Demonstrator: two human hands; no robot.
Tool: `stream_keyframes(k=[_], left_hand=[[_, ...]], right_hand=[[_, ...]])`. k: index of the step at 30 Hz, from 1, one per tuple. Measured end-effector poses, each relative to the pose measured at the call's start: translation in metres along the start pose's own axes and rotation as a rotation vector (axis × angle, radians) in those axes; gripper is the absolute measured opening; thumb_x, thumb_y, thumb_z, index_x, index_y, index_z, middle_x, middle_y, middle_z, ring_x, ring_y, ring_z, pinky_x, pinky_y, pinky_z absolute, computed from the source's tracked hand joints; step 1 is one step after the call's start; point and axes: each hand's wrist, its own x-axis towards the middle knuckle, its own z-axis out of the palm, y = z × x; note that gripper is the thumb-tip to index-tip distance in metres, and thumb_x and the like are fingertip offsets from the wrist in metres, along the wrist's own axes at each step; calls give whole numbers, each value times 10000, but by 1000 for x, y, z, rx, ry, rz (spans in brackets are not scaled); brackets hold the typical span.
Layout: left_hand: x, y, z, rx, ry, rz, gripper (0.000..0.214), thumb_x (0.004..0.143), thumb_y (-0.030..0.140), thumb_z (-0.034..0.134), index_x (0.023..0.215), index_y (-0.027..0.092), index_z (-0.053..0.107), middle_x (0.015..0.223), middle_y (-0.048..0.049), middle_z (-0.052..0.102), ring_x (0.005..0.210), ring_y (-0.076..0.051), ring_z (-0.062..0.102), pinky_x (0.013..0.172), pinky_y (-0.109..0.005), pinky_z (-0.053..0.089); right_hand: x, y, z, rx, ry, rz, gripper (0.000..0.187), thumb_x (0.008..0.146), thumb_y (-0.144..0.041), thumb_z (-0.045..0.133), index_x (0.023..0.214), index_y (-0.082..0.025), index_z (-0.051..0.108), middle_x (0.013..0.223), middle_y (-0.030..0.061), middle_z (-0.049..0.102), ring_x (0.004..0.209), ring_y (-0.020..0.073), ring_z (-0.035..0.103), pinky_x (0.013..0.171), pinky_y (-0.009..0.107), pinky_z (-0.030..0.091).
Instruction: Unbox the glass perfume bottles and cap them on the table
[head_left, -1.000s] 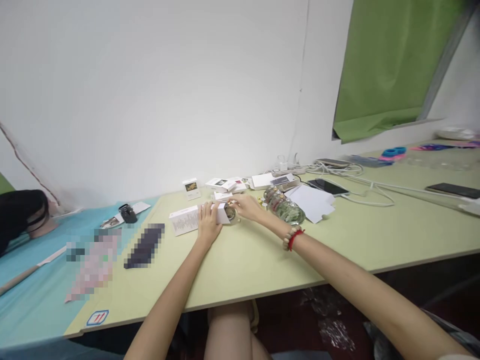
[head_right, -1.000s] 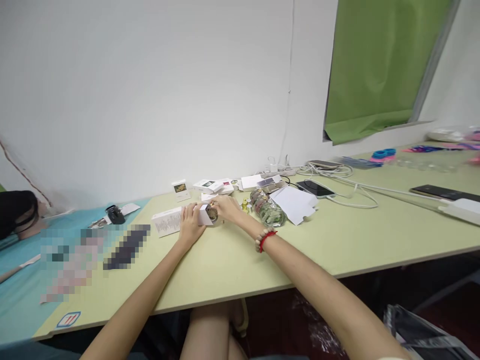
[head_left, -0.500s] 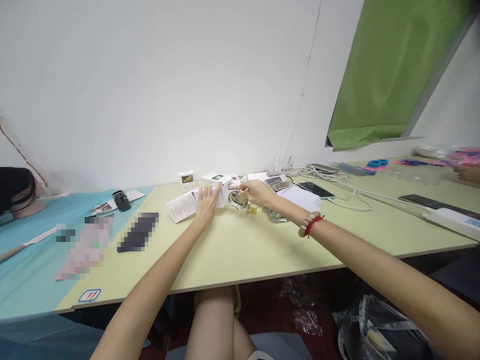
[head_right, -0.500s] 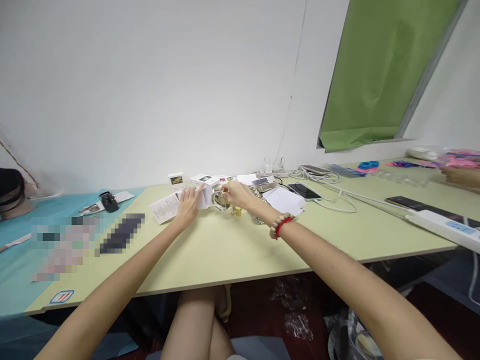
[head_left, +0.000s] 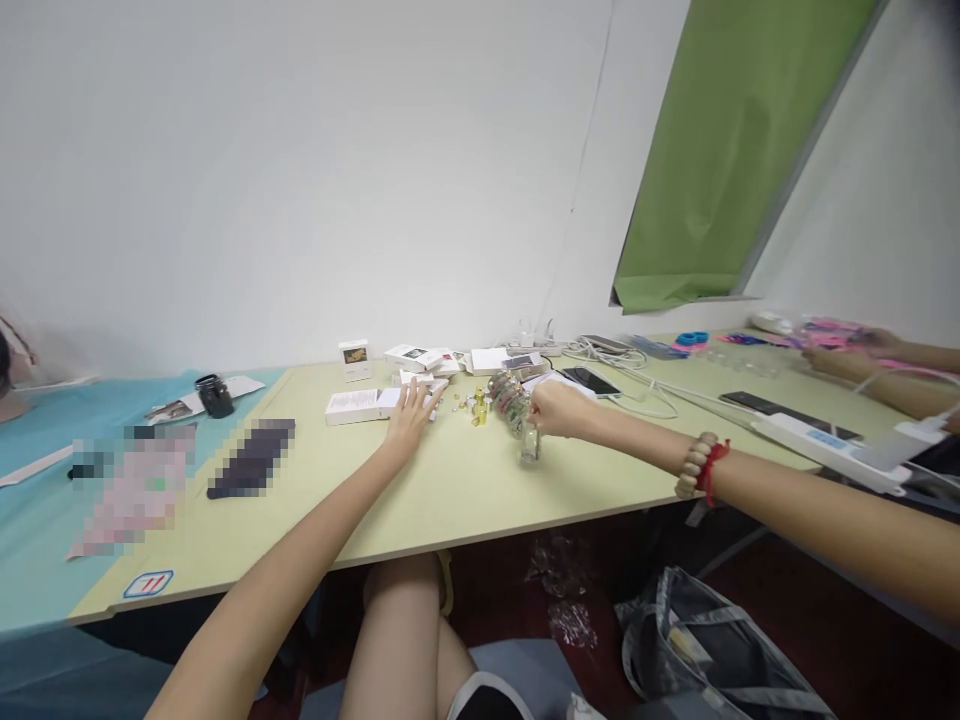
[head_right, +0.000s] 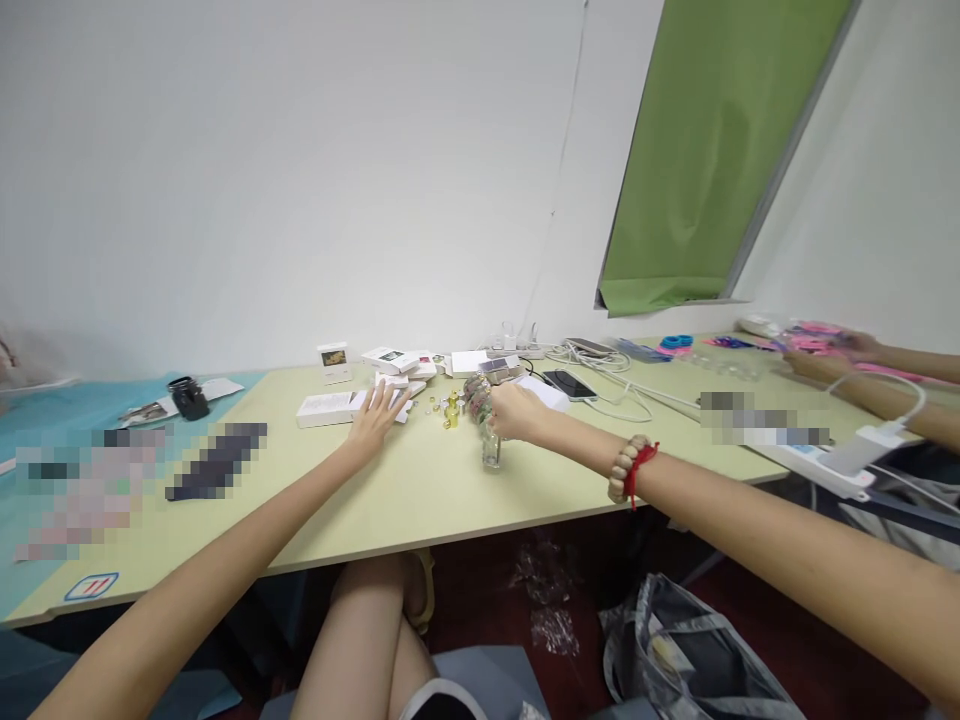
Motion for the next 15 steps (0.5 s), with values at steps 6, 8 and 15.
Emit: stream_keyframes(k=[6, 8, 15], left_hand=[[-1, -6, 8, -19, -106, -103, 814, 673, 30, 502, 1381, 203, 137, 1408, -133, 266, 1326, -279, 125, 1069, -445, 138], [-3, -8, 14, -33, -100, -119, 787, 675, 37, 488, 1373, 209, 168, 1406, -129, 271, 1325, -278, 137, 1061, -453, 152], [5, -15, 27, -156, -96, -112, 583, 731, 156, 499, 1292, 190, 348, 1329, -150, 379, 1293, -303, 230, 1026, -479, 193]], right_hand=[[1, 13, 14, -15, 28, 188, 249, 711, -292, 542, 742, -83, 674, 746, 166, 659, 717, 234, 620, 544, 261, 391], [4, 15, 18, -19, 50, 212, 261, 718, -313, 546, 752, -86, 670, 790, 176, 660, 757, 252, 622, 557, 273, 399], [4, 6, 15, -45, 113, 182, 270, 733, -352, 571, 744, -95, 653, 770, 201, 644, 765, 295, 617, 583, 318, 407]])
